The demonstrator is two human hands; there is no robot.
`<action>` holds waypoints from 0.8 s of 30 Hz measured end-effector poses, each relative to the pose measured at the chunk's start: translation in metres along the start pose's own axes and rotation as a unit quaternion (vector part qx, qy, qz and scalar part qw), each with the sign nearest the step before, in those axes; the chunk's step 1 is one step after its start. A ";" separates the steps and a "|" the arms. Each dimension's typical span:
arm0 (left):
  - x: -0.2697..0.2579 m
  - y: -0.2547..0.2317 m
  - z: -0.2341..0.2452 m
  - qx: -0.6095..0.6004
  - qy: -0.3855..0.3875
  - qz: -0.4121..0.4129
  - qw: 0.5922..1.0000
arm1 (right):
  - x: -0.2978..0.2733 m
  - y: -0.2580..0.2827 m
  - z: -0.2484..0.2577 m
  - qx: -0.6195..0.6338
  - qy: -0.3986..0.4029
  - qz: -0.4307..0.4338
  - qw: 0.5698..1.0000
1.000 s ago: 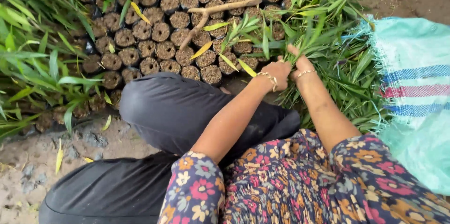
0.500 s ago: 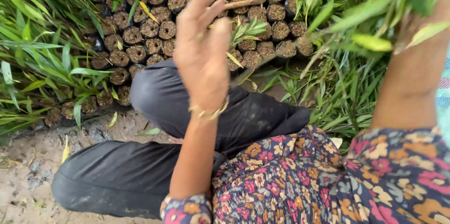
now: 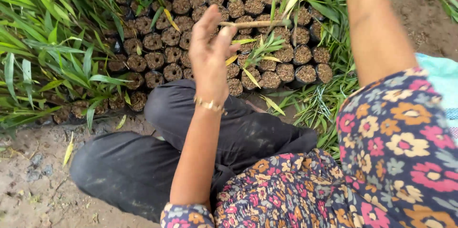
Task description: Planting plant cuttings into small black plastic bags filled with soil in a nursery setting.
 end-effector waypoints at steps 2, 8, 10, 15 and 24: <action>0.022 0.032 -0.002 -0.055 -0.007 0.140 0.989 | -0.006 0.007 -0.016 -0.092 -0.036 0.006 0.995; 0.058 0.109 0.022 -0.039 -0.127 0.318 0.939 | -0.103 0.001 -0.034 -0.012 -0.044 0.032 0.998; 0.049 0.166 0.046 -0.090 -0.151 0.351 0.920 | -0.089 -0.041 -0.048 -0.048 0.021 0.071 0.996; 0.034 0.156 0.029 -0.076 -0.083 0.324 0.940 | -0.144 -0.051 -0.098 -0.291 0.277 0.086 0.912; 0.004 0.221 0.023 0.423 0.205 0.258 0.844 | -0.225 -0.084 -0.116 0.063 0.354 -0.094 0.929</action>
Point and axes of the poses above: each hand's wrist, its own x-axis towards the middle knuckle, its own z-axis out of the back of the hand, y = z × x, the point moved 3 cm from there along x, towards the middle knuckle, and after that the axes turned 4 degrees about z, right-handed, at the moved point
